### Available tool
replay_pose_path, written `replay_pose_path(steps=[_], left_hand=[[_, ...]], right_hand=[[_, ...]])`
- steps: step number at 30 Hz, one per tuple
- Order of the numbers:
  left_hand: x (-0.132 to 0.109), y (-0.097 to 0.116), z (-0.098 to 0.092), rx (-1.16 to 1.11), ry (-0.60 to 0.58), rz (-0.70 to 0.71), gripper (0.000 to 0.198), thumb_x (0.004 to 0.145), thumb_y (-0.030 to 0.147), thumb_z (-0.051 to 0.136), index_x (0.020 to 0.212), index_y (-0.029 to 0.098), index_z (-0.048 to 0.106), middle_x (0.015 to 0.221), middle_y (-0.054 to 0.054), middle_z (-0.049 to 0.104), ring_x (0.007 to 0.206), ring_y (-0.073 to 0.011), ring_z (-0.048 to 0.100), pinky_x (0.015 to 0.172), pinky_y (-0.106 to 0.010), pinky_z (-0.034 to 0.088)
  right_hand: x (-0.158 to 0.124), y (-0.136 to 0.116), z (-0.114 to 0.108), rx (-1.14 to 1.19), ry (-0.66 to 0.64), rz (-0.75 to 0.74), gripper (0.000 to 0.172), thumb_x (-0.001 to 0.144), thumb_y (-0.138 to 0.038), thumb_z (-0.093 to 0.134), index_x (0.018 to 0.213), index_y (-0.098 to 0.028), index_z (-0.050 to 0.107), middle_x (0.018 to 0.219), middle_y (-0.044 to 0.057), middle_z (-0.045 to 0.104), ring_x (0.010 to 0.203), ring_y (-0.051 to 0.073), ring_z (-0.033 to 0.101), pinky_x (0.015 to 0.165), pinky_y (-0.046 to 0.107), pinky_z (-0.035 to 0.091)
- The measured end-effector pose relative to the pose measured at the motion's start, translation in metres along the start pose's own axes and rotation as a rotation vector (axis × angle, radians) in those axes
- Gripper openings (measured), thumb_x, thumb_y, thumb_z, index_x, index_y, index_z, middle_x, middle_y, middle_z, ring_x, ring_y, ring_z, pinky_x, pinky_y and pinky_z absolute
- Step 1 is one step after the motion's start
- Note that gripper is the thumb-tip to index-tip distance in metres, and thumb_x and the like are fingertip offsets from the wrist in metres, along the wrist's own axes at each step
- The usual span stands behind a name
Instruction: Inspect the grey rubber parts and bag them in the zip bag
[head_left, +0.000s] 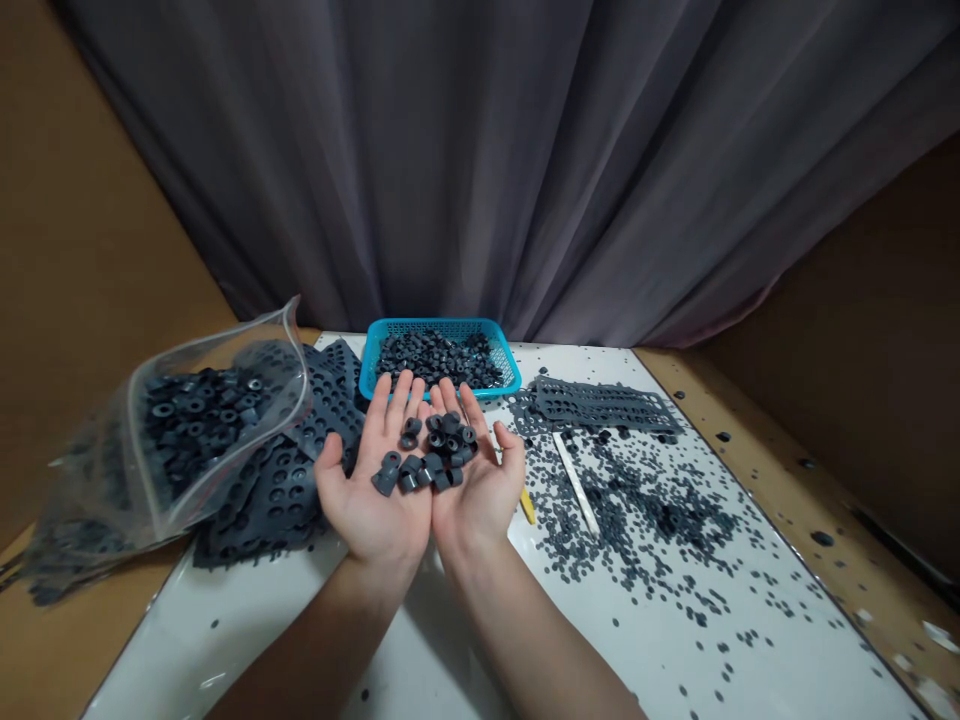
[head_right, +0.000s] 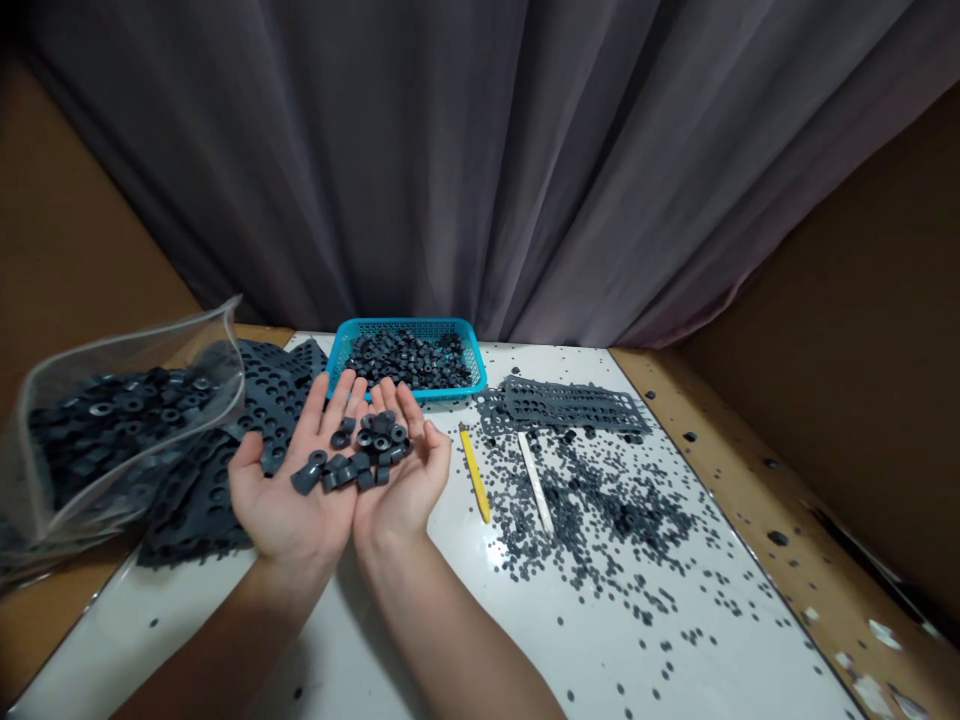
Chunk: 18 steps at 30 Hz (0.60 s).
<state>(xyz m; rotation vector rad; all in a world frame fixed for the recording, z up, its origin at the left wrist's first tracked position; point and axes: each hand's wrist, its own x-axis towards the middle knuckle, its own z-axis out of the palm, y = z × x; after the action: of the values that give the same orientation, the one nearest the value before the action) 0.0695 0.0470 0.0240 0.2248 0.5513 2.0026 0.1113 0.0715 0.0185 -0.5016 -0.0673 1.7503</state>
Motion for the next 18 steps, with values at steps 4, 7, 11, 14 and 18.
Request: replay_pose_path(steps=[4, 7, 11, 14, 18], left_hand=[[0.0010, 0.0002, -0.0014, -0.012, 0.000, -0.009, 0.066, 0.080, 0.053, 0.032, 0.132, 0.012, 0.040, 0.134, -0.014, 0.047, 0.128, -0.0263, 0.036, 0.108, -0.041, 0.025], [0.0019, -0.0009, -0.0021, -0.021, -0.007, -0.005, 0.066, 0.081, 0.053, 0.032, 0.132, 0.012, 0.040, 0.133, -0.015, 0.048, 0.128, -0.0265, 0.037, 0.108, -0.041, 0.025], [0.0027, -0.0030, -0.0031, -0.014, -0.052, 0.006, 0.063, 0.081, 0.052, 0.031, 0.129, 0.014, 0.044, 0.133, -0.014, 0.048, 0.129, -0.0262, 0.035, 0.108, -0.041, 0.025], [0.0025, -0.0043, -0.0029, -0.024, -0.120, 0.036, 0.061, 0.081, 0.053, 0.028, 0.124, 0.015, 0.049, 0.132, -0.013, 0.050, 0.129, -0.0258, 0.035, 0.108, -0.040, 0.025], [0.0014, -0.0054, -0.0016, -0.018, -0.170, 0.077, 0.063, 0.081, 0.056, 0.024, 0.118, 0.015, 0.054, 0.129, -0.012, 0.052, 0.130, -0.0262, 0.033, 0.108, -0.040, 0.023]], right_hand=[[0.0004, 0.0005, -0.0003, 0.038, -0.017, 0.010, 0.047, 0.074, -0.042, 0.040, 0.105, -0.013, 0.060, 0.120, 0.013, 0.060, 0.113, 0.022, 0.056, 0.106, 0.043, 0.032], [0.0002, 0.0004, 0.0003, 0.048, -0.014, 0.001, 0.045, 0.074, -0.041, 0.040, 0.102, -0.012, 0.061, 0.117, 0.013, 0.062, 0.110, 0.022, 0.058, 0.105, 0.043, 0.033], [-0.0006, -0.0005, 0.0018, 0.030, 0.001, -0.014, 0.042, 0.076, -0.041, 0.037, 0.092, -0.014, 0.066, 0.111, 0.010, 0.066, 0.107, 0.021, 0.060, 0.104, 0.043, 0.034], [-0.0014, -0.0014, 0.0023, -0.002, -0.016, -0.037, 0.042, 0.076, -0.041, 0.035, 0.085, -0.016, 0.068, 0.108, 0.008, 0.067, 0.106, 0.020, 0.060, 0.105, 0.043, 0.033], [-0.0031, -0.0022, 0.0026, -0.033, -0.064, -0.088, 0.046, 0.077, -0.042, 0.032, 0.083, -0.016, 0.069, 0.106, 0.008, 0.068, 0.107, 0.020, 0.059, 0.105, 0.043, 0.032]])
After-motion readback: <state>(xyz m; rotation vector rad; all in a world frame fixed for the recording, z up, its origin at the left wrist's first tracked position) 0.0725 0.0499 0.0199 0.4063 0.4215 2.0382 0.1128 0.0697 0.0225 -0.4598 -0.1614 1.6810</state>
